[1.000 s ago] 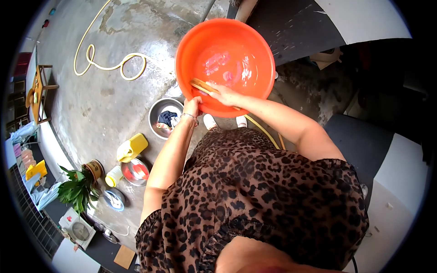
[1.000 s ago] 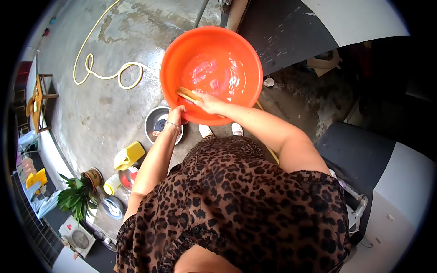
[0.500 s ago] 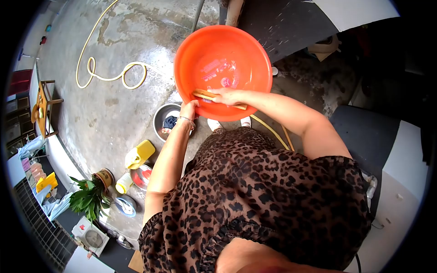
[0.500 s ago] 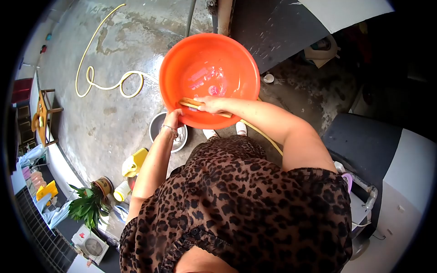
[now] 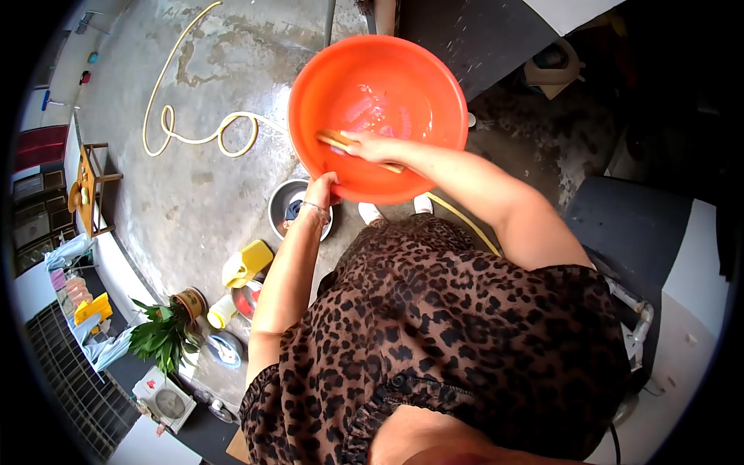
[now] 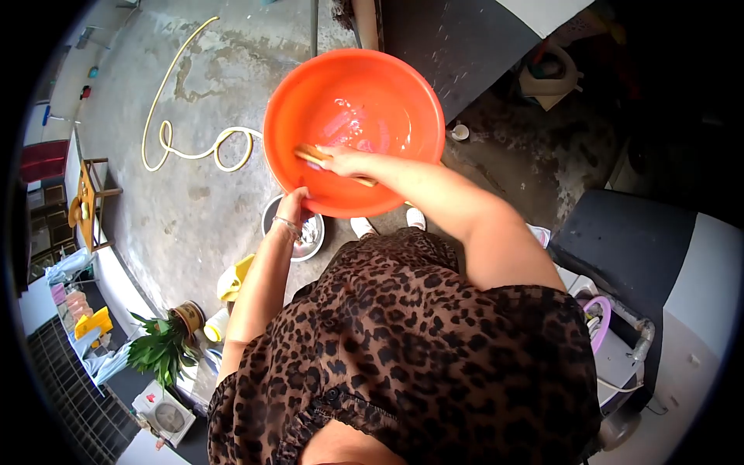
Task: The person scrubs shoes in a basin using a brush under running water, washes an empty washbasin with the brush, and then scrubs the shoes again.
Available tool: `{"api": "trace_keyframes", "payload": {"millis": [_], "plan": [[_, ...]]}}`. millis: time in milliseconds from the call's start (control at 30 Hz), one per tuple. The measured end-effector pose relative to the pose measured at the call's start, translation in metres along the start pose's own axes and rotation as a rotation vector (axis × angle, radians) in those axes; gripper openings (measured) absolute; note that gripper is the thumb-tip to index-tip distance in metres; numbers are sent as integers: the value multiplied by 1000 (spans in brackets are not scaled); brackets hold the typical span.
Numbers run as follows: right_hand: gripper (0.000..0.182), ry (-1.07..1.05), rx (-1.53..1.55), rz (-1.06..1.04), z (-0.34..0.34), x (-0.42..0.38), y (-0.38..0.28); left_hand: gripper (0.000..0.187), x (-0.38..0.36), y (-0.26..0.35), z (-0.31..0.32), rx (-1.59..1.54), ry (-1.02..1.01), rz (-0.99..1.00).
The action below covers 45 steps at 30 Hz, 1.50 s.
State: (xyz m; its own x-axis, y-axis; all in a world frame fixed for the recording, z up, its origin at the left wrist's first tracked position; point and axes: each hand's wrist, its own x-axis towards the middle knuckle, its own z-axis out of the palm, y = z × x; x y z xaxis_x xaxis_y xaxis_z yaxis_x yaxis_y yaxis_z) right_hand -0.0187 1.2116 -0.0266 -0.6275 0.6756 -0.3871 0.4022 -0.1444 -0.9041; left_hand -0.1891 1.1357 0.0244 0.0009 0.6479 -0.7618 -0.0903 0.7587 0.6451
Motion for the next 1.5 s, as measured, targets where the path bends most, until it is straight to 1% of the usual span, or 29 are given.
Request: {"api": "trace_keyframes", "payload": {"millis": [33, 67, 133, 167, 267, 300, 400, 433, 467, 500, 567, 600, 667, 733, 767, 867, 900, 1000, 1067, 1100, 1167, 1200, 1233, 1267, 1300, 1367, 1400, 1433, 1500], "plan": [[54, 120, 5, 99, 4, 7, 6, 15, 2, -11, 7, -21, -1, -51], [54, 218, -83, 168, 3, 11, 13, 14, 5, -18, 9, -40, -2, -50], [55, 421, -254, 307, -11, -3, -4, 13, -1, -25, 23, -71, -7, -46], [56, 481, -274, 366, -25, -8, -5, 12, -7, -27, 32, -99, 22, -22], [57, 631, -446, 371, -47, -24, 27, 12, -13, -34, 51, -116, 75, 11], [59, 549, -388, 401, -49, -39, 17, 12, -12, -35, 53, -106, 76, 14], [59, 269, -522, 290, -22, -81, 9, 12, -20, -37, 65, -77, 37, -43], [59, 324, -541, 243, -14, -86, 15, 12, -22, -37, 71, -92, 42, -25], [59, 386, -522, 270, -17, -86, 21, 12, -28, -38, 76, -104, 48, -12], [58, 443, -504, 298, -17, -68, 25, 11, -26, -40, 65, -121, 57, -2], [57, 555, -417, 365, -43, -57, 28, 12, -27, -41, 66, -148, 28, 0], [56, 524, -416, 380, -53, -61, 32, 12, -30, -46, 68, -160, 16, -3], [56, 546, -387, 318, -44, -70, 41, 14, -21, -51, 67, -110, 31, -9], [55, 421, -425, 274, -21, -92, 38, 15, -26, -54, 77, -82, 45, -10], [59, 386, -494, 211, -8, -101, 37, 15, -28, -55, 79, -87, 45, -1], [62, 446, -409, 294, -32, -100, 34, 14, -45, -56, 93, -94, 36, 8], [62, 525, -359, 318, -42, -95, 35, 14, -48, -55, 96, -95, 20, 11], [60, 497, -22, 362, -51, -93, 31, 13, -49, -58, 97, -86, 3, 4], [57, 496, 158, 126, -25, -76, 47, 13, -50, -56, 100, -76, 3, -3], [57, 463, 155, 38, -7, -61, 60, 13, -52, -54, 101, -69, 7, -8], [56, 371, 354, -40, 2, -70, 31, 13, -55, -51, 103, -57, 10, -22], [56, 309, 557, -31, 2, -86, 2, 13, -56, -58, 101, -45, 11, -16], [56, 407, 677, -86, 0, -61, 11, 14, -59, -57, 103, -31, 11, -9], [55, 587, 765, -204, -7, -36, 20, 14, -60, -57, 104, -19, 13, -2], [55, 673, 665, -232, -15, -11, 42, 15, -62, -57, 106, -66, -19, -17], [57, 592, 801, -225, -21, -52, -1, 21, -54, -64, 103, -77, 22, -12], [59, 481, 697, -274, -12, -55, -1, 25, -51, -65, 103, -86, 38, -10], [60, 457, 582, -273, -4, -57, 1, 23, -55, -65, 103, -64, 41, -17], [61, 515, 610, -193, -12, -54, 3, 20, -60, -60, 104, -78, -15, -38]]}}
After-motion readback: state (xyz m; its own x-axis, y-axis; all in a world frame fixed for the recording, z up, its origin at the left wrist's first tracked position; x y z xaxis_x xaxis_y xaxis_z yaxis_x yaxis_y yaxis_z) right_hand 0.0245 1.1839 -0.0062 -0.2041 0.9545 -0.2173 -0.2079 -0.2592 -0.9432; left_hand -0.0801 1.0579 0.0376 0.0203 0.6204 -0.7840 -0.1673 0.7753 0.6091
